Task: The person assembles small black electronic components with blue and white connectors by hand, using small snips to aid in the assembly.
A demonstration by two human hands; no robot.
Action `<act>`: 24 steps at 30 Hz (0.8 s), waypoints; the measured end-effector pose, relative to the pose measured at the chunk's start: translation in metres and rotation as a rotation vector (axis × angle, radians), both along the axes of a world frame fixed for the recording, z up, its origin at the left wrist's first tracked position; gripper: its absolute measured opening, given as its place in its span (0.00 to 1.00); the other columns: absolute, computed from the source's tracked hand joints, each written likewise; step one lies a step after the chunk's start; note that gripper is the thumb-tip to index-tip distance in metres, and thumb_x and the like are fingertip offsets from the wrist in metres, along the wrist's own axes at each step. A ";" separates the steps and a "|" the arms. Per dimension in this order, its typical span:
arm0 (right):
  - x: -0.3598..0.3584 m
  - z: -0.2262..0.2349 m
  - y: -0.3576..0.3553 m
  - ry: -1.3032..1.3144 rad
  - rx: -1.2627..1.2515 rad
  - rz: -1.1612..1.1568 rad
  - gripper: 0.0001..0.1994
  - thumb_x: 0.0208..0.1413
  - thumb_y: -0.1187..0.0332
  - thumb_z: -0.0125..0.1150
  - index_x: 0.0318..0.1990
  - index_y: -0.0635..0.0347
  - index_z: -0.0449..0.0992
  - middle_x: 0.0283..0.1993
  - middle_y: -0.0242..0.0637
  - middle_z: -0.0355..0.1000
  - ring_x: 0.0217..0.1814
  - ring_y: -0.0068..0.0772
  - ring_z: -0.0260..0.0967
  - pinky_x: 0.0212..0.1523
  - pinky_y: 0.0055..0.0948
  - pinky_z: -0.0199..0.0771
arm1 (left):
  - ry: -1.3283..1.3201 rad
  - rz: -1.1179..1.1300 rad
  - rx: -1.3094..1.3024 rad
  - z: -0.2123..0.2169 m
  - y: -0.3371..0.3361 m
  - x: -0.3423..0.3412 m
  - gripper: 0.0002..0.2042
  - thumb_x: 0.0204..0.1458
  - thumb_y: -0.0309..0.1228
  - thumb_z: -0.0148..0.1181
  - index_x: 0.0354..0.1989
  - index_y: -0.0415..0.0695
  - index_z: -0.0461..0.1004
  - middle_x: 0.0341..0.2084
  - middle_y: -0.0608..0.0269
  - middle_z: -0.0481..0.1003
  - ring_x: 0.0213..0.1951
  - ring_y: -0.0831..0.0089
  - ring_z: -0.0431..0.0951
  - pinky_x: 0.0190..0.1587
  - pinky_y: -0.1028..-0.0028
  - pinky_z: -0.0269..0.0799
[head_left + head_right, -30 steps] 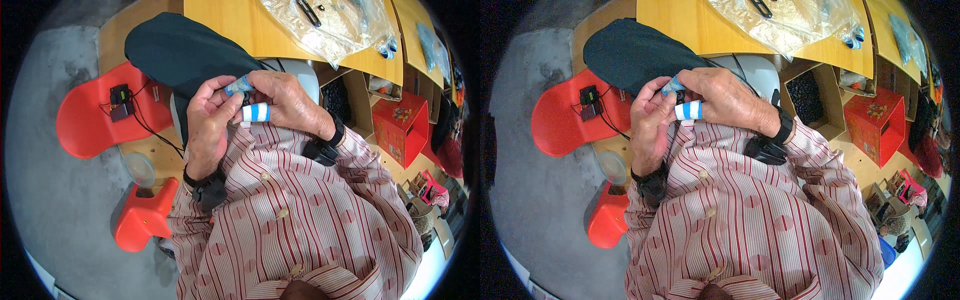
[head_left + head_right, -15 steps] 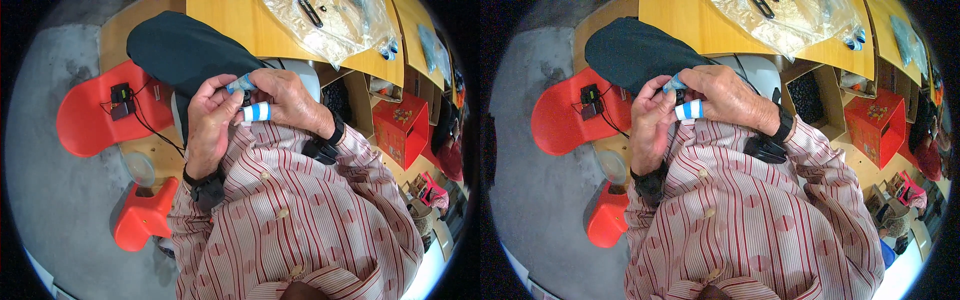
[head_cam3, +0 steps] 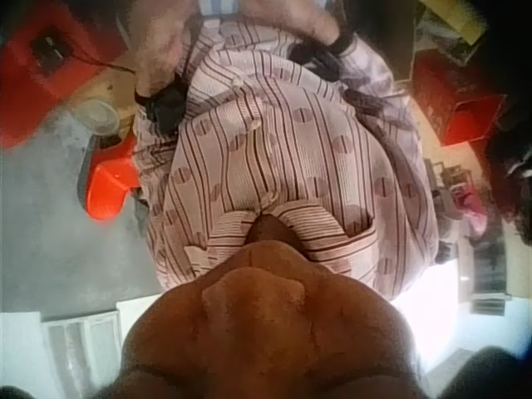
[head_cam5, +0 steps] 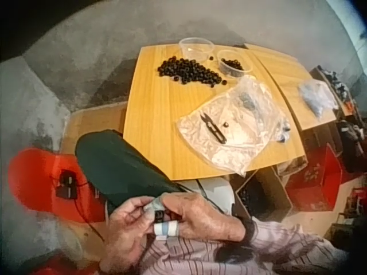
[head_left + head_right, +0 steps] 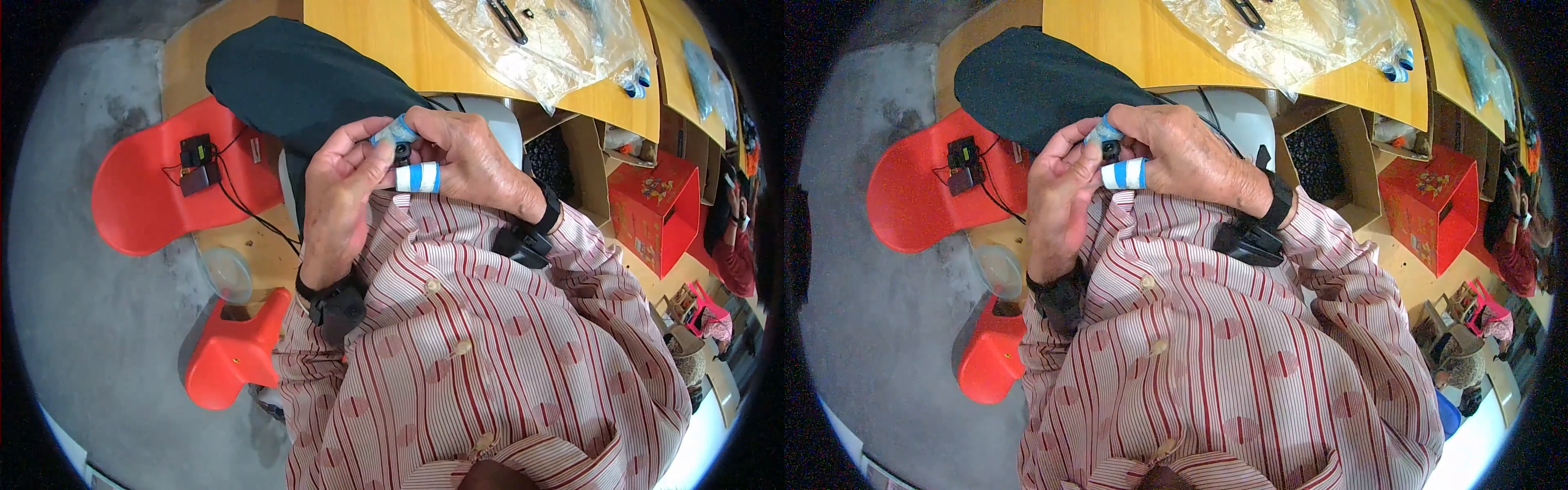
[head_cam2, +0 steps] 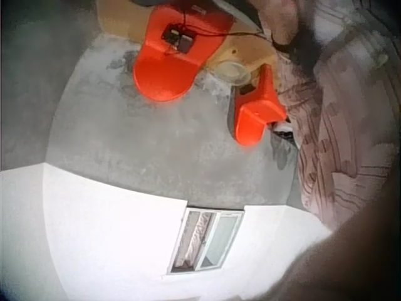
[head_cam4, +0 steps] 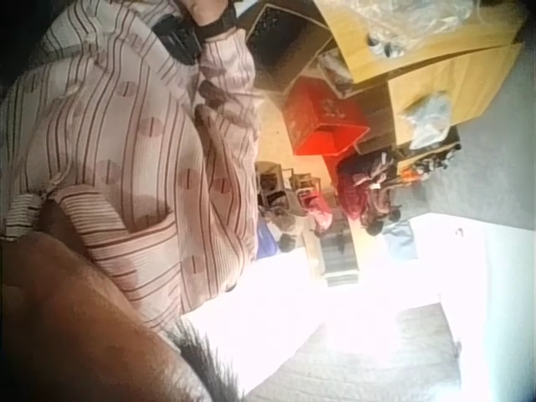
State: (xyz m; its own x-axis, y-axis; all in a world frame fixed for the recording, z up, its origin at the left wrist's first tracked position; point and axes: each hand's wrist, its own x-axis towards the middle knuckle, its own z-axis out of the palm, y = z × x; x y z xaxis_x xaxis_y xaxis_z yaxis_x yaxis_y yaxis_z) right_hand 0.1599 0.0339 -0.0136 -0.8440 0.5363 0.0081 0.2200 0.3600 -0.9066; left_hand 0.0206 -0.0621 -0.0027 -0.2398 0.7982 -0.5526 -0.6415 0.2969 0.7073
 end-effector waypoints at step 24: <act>0.004 0.012 -0.003 0.098 0.012 0.001 0.17 0.42 0.63 0.69 0.32 0.62 0.68 0.24 0.38 0.67 0.27 0.38 0.69 0.28 0.32 0.67 | 0.900 -0.250 0.378 0.001 -0.017 -0.006 0.28 0.34 0.31 0.73 0.46 0.36 0.70 0.35 0.56 0.74 0.36 0.67 0.76 0.42 0.71 0.71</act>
